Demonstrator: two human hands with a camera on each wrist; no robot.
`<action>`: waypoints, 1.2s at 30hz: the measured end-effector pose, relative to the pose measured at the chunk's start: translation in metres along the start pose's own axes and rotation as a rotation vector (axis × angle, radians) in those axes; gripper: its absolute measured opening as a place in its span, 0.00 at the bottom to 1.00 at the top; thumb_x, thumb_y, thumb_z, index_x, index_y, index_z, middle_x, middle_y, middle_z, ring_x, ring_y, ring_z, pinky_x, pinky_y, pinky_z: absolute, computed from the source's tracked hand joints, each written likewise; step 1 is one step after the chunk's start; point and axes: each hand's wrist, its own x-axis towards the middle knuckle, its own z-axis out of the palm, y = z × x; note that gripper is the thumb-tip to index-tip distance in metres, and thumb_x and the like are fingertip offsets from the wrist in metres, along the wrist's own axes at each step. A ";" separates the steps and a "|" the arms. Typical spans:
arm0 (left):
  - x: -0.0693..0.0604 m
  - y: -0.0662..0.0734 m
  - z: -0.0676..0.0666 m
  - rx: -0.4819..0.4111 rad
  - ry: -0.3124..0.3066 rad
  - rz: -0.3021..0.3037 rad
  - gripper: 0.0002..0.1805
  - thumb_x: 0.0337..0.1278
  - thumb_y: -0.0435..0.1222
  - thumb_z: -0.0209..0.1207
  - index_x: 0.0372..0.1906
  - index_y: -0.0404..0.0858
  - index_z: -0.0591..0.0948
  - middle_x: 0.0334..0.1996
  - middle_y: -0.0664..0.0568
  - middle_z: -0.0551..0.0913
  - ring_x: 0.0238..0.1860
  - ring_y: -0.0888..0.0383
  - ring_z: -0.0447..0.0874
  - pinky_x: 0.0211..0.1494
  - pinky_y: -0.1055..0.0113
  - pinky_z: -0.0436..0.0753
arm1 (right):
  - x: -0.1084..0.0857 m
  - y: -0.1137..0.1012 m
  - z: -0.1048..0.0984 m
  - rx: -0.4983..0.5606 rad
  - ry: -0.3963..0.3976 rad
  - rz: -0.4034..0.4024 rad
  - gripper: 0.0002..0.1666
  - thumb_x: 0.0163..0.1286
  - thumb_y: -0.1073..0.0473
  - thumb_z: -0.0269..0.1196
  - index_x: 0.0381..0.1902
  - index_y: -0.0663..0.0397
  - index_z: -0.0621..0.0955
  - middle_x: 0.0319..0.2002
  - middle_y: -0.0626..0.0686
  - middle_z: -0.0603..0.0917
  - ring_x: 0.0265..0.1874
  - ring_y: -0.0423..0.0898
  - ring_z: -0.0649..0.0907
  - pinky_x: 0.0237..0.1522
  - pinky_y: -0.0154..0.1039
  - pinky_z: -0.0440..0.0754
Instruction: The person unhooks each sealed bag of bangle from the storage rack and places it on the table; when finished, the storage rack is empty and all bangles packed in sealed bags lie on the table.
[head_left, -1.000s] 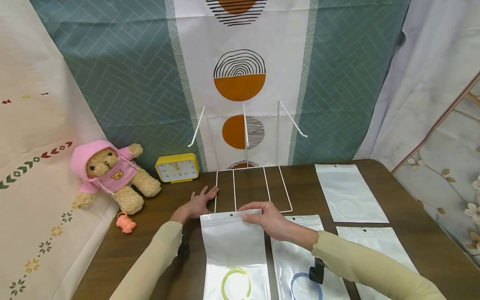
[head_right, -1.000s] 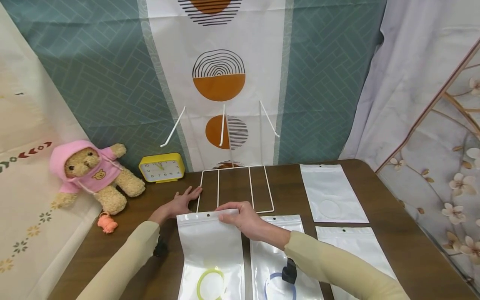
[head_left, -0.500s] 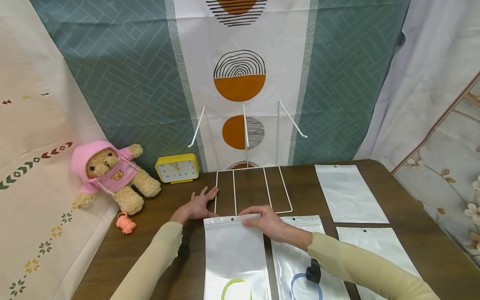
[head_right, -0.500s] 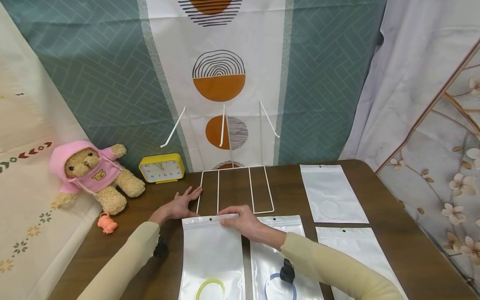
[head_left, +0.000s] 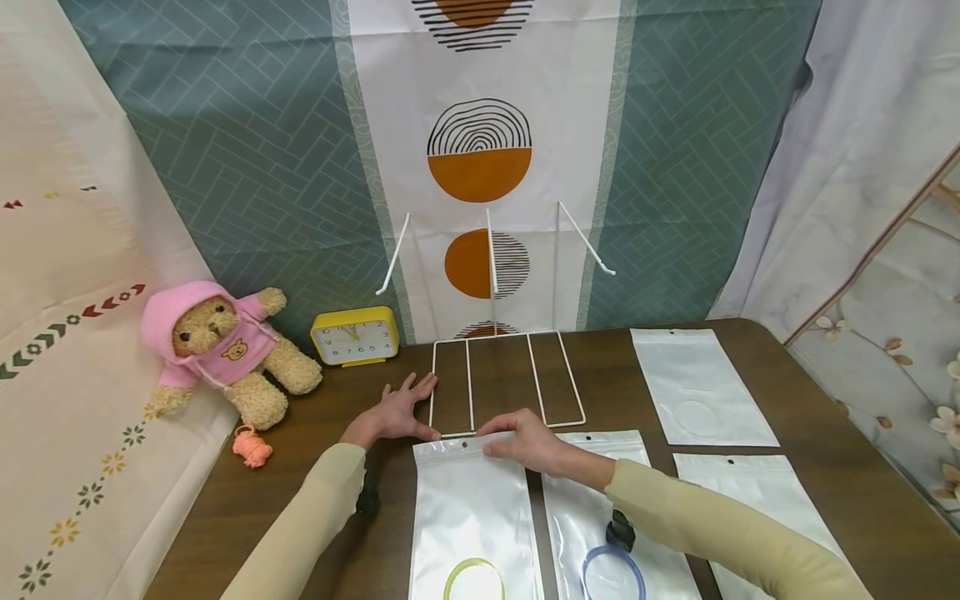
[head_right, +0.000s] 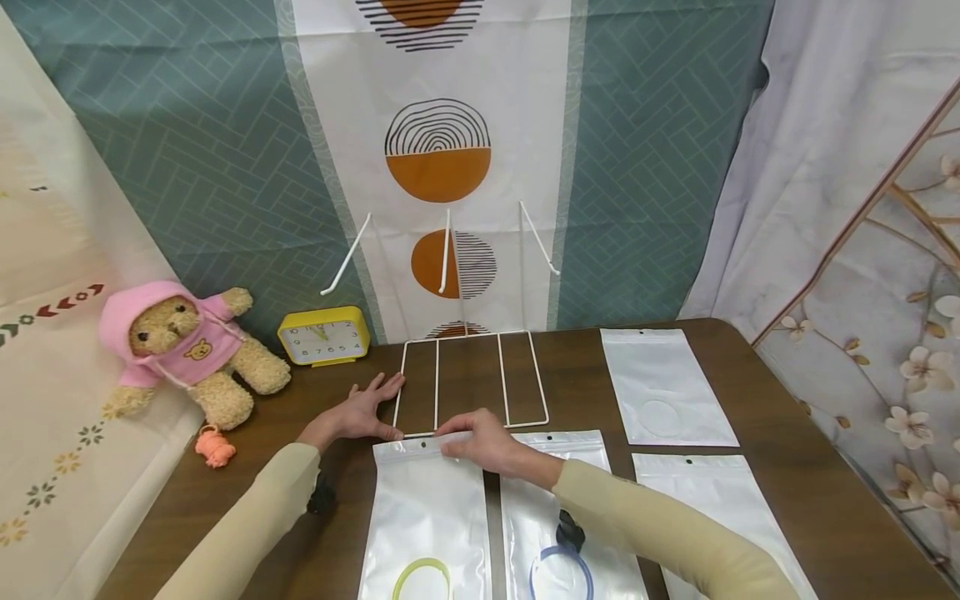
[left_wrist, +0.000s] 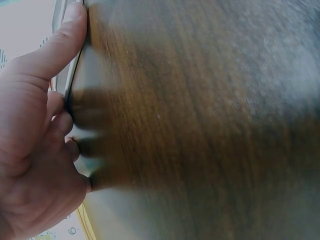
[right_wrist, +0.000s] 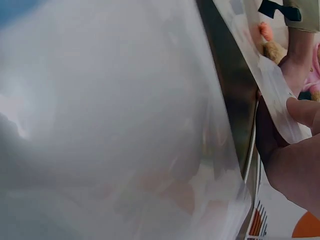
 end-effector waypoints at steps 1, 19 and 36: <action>0.000 0.000 0.000 -0.002 0.000 0.001 0.59 0.48 0.50 0.75 0.79 0.33 0.54 0.79 0.41 0.49 0.77 0.36 0.37 0.69 0.28 0.38 | 0.001 0.001 0.000 -0.025 -0.001 -0.001 0.11 0.62 0.69 0.69 0.44 0.61 0.88 0.40 0.52 0.89 0.45 0.44 0.84 0.46 0.35 0.79; -0.001 0.001 -0.002 -0.022 -0.004 -0.031 0.60 0.47 0.52 0.74 0.80 0.36 0.52 0.79 0.43 0.49 0.78 0.37 0.37 0.70 0.30 0.36 | 0.007 0.006 -0.004 -0.298 -0.046 -0.111 0.13 0.56 0.67 0.73 0.41 0.58 0.90 0.38 0.49 0.90 0.41 0.40 0.85 0.45 0.33 0.80; -0.001 0.000 -0.002 -0.019 -0.014 -0.009 0.61 0.49 0.53 0.74 0.79 0.35 0.52 0.79 0.42 0.49 0.78 0.37 0.36 0.69 0.30 0.37 | 0.003 0.000 -0.002 -0.691 -0.002 -0.287 0.16 0.56 0.63 0.70 0.45 0.54 0.88 0.41 0.49 0.87 0.40 0.49 0.84 0.43 0.46 0.78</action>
